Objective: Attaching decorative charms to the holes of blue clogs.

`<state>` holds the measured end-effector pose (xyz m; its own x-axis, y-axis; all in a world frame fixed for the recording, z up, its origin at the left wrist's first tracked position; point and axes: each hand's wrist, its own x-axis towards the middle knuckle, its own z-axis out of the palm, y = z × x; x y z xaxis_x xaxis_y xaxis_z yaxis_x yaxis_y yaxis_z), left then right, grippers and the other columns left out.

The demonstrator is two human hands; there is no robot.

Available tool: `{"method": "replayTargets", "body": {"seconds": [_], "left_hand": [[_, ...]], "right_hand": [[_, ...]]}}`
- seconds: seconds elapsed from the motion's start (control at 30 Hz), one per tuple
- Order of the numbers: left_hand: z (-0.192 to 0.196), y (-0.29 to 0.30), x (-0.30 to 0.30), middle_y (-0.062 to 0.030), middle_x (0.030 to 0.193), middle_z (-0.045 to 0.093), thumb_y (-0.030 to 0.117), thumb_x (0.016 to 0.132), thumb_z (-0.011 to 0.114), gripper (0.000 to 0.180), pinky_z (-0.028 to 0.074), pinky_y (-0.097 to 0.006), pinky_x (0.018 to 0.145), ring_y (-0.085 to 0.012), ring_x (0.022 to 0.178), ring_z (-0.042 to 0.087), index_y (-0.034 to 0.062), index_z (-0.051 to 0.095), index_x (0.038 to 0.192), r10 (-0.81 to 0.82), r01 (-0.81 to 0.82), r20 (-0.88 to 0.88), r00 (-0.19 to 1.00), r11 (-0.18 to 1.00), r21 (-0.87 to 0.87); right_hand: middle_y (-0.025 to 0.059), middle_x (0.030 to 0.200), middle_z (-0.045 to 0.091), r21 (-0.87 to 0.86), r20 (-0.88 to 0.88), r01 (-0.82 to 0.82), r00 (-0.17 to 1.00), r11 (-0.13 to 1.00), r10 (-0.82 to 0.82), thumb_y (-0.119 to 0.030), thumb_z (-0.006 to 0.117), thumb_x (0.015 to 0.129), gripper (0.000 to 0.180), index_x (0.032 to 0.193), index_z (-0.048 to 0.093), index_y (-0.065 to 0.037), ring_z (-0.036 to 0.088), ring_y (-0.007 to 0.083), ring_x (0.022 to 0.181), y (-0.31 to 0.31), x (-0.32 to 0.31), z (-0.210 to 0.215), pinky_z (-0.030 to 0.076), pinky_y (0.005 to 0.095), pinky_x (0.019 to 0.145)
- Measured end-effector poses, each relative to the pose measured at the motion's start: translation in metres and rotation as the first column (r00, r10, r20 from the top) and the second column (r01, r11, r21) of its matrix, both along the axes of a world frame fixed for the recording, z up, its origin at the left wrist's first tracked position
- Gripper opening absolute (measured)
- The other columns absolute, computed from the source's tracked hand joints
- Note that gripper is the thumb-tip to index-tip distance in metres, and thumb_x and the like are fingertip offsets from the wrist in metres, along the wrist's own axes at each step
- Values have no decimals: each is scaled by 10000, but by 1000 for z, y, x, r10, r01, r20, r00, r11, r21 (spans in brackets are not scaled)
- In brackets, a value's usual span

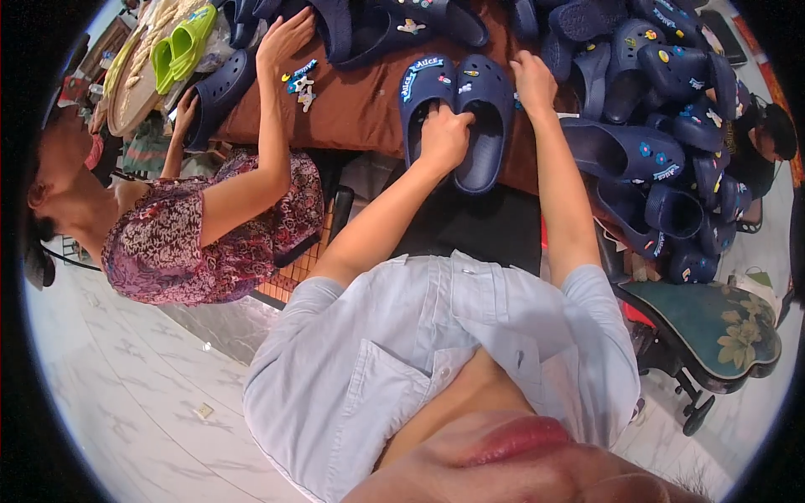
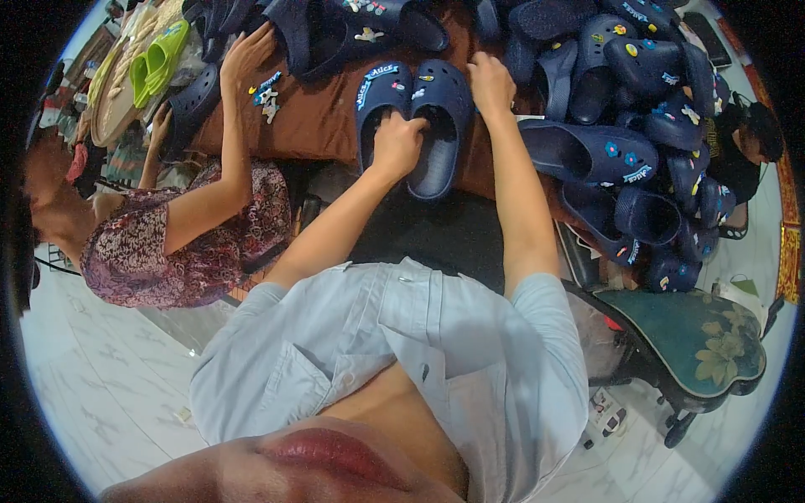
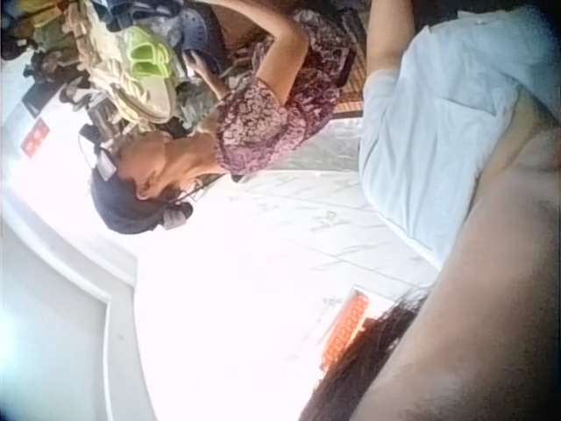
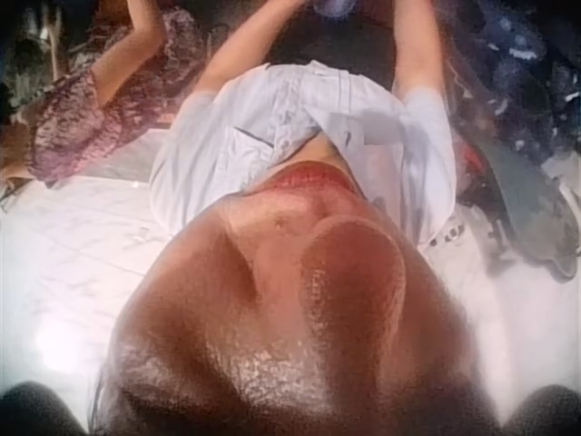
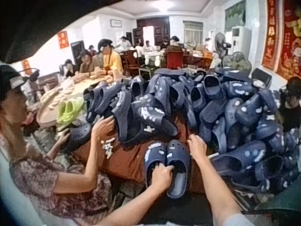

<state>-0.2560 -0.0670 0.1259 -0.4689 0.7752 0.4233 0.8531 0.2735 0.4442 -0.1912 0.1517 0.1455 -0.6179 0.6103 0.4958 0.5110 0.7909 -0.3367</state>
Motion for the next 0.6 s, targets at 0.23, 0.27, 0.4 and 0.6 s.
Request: {"method": "replayTargets", "body": {"seconds": [0.23, 0.27, 0.4, 0.6], "left_hand": [[0, 0, 2, -230, 915, 576, 89, 785, 619, 217, 506, -491, 755, -412, 901, 590, 146, 739, 957, 13, -12, -18, 1000, 999, 49], [1, -1, 2, -230, 915, 576, 89, 785, 619, 217, 506, -491, 755, -412, 901, 590, 146, 739, 957, 11, -11, 9, 1000, 1000, 3], [4, 0, 3, -231, 916, 577, 82, 780, 616, 209, 499, -507, 763, -414, 915, 585, 131, 737, 943, 15, -15, 33, 999, 1000, 2], [6, 0, 2, -233, 921, 578, 95, 792, 618, 192, 496, -513, 783, -421, 933, 581, 138, 744, 930, 24, -24, 49, 999, 1000, -3]], "right_hand": [[136, 926, 630, -52, -23, -420, 907, 906, 420, -327, 672, 848, 227, 982, 744, -158, 583, 343, 981, -18, -38, -8, 479, 441, 859], [136, 926, 630, -70, 1, -412, 911, 909, 413, -327, 672, 848, 227, 982, 744, -158, 583, 343, 981, -18, -38, -9, 479, 441, 859], [115, 903, 604, -90, -97, -509, 860, 856, 501, -288, 699, 823, 185, 957, 740, -167, 550, 330, 922, -14, -35, -11, 451, 420, 822], [116, 931, 612, -209, -186, -497, 866, 842, 465, -218, 689, 819, 127, 862, 682, -99, 555, 337, 929, -19, -35, -13, 440, 429, 829]]}}
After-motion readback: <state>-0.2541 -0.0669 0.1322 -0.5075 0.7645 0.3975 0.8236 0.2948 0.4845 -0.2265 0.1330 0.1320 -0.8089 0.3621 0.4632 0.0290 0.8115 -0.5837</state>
